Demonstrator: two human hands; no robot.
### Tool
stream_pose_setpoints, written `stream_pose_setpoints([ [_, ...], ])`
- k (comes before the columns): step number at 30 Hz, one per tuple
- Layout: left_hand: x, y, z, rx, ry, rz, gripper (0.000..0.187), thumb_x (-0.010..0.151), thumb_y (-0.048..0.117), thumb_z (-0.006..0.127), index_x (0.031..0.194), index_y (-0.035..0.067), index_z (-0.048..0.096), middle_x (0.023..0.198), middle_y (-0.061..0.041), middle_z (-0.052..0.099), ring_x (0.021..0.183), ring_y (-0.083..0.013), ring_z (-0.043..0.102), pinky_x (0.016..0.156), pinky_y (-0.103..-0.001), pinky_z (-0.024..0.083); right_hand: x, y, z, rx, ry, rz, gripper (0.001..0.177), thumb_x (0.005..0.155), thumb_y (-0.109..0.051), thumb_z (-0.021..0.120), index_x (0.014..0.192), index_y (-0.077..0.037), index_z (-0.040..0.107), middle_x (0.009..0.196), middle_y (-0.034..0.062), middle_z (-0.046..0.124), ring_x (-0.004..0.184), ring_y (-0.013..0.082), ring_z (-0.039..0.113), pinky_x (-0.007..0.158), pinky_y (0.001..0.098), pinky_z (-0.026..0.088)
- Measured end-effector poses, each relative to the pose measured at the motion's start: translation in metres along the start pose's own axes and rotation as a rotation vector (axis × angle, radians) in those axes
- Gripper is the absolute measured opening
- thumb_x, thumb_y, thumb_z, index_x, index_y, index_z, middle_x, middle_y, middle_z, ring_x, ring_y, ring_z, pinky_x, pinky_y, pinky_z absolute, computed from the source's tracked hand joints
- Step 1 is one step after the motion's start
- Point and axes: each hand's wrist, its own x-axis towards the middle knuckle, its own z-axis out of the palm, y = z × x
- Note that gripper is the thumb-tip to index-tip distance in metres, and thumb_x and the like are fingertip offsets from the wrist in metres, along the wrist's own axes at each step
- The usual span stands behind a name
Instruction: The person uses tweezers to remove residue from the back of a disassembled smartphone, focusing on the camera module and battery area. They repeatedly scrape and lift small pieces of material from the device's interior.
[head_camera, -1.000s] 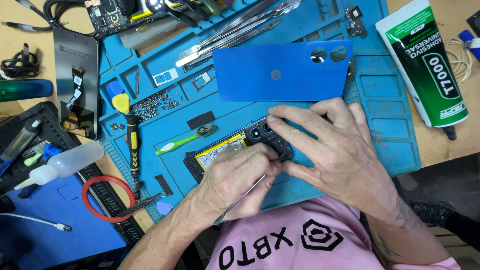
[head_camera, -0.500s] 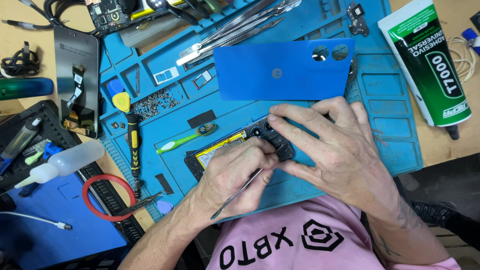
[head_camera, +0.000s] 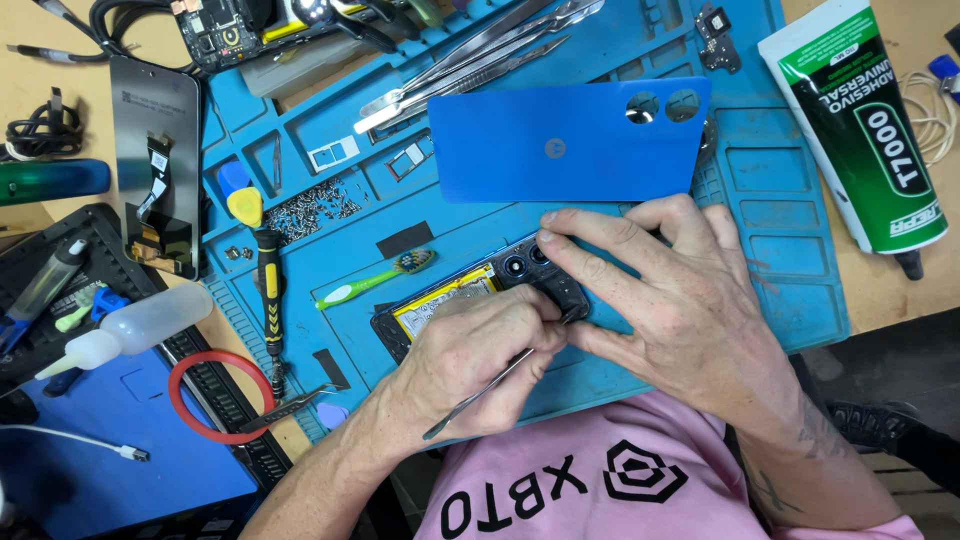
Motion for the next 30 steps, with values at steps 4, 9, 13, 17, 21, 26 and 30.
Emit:
stream_pose_setpoints([
  [4, -0.003, -0.002, 0.004, 0.02, 0.102, -0.045, 0.021, 0.105, 0.012, 0.044, 0.089, -0.001, 0.052, 0.088, -0.019, 0.064, 0.08, -0.032, 0.067, 0.07, -0.035, 0.055, 0.0, -0.002, -0.001, -0.001, -0.005, 0.012, 0.056, 0.087, -0.054, 0.079, 0.13, -0.02, 0.072, 0.141, -0.0092, 0.065, 0.098, 0.0239, 0.055, 0.081, 0.0411, 0.038],
  [9, -0.004, -0.003, 0.004, 0.013, 0.057, -0.041, 0.024, 0.107, 0.016, 0.041, 0.091, 0.0, 0.05, 0.091, -0.019, 0.063, 0.081, -0.0336, 0.067, 0.069, -0.037, 0.053, 0.002, -0.002, -0.002, -0.003, 0.011, 0.003, 0.055, 0.089, -0.057, 0.078, 0.129, -0.019, 0.072, 0.14, -0.0085, 0.066, 0.097, 0.0239, 0.055, 0.08, 0.0404, 0.038],
  [13, 0.001, 0.001, -0.001, -0.023, 0.005, -0.01, 0.019, 0.104, 0.005, 0.047, 0.085, 0.0, 0.049, 0.085, -0.017, 0.058, 0.072, -0.0321, 0.061, 0.062, -0.038, 0.047, 0.001, -0.002, -0.002, 0.013, -0.005, 0.01, 0.057, 0.086, -0.051, 0.081, 0.132, -0.019, 0.07, 0.142, -0.0085, 0.064, 0.098, 0.0242, 0.055, 0.082, 0.0414, 0.038],
  [17, 0.002, 0.002, -0.002, -0.013, -0.004, -0.044, 0.018, 0.104, 0.007, 0.046, 0.087, 0.001, 0.05, 0.087, -0.014, 0.059, 0.073, -0.0301, 0.061, 0.063, -0.037, 0.046, 0.0, -0.001, 0.0, -0.003, 0.008, 0.008, 0.055, 0.087, -0.053, 0.079, 0.13, -0.02, 0.072, 0.141, -0.0086, 0.065, 0.098, 0.0244, 0.055, 0.081, 0.041, 0.038],
  [21, -0.001, 0.0, 0.002, -0.023, 0.04, -0.04, 0.015, 0.1, 0.002, 0.054, 0.086, 0.002, 0.05, 0.085, -0.015, 0.061, 0.07, -0.0298, 0.062, 0.06, -0.036, 0.047, 0.0, -0.002, -0.001, -0.004, -0.002, 0.012, 0.054, 0.086, -0.047, 0.081, 0.131, -0.02, 0.071, 0.141, -0.009, 0.064, 0.098, 0.024, 0.055, 0.08, 0.0408, 0.037],
  [26, 0.0, 0.003, -0.002, -0.067, 0.005, -0.044, 0.017, 0.103, 0.005, 0.051, 0.086, 0.001, 0.049, 0.085, -0.015, 0.06, 0.068, -0.0292, 0.059, 0.061, -0.036, 0.046, 0.0, -0.002, -0.001, -0.012, 0.006, 0.006, 0.052, 0.086, -0.048, 0.08, 0.13, -0.02, 0.072, 0.141, -0.009, 0.065, 0.097, 0.0246, 0.055, 0.08, 0.0409, 0.038],
  [30, -0.008, -0.002, 0.004, 0.038, 0.109, -0.076, 0.013, 0.101, 0.006, 0.05, 0.091, 0.0, 0.054, 0.09, -0.016, 0.065, 0.083, -0.0294, 0.069, 0.072, -0.033, 0.055, 0.002, -0.005, -0.005, 0.0, -0.015, 0.014, 0.053, 0.085, -0.042, 0.079, 0.131, -0.018, 0.071, 0.142, -0.0082, 0.064, 0.098, 0.0254, 0.054, 0.08, 0.0419, 0.039],
])
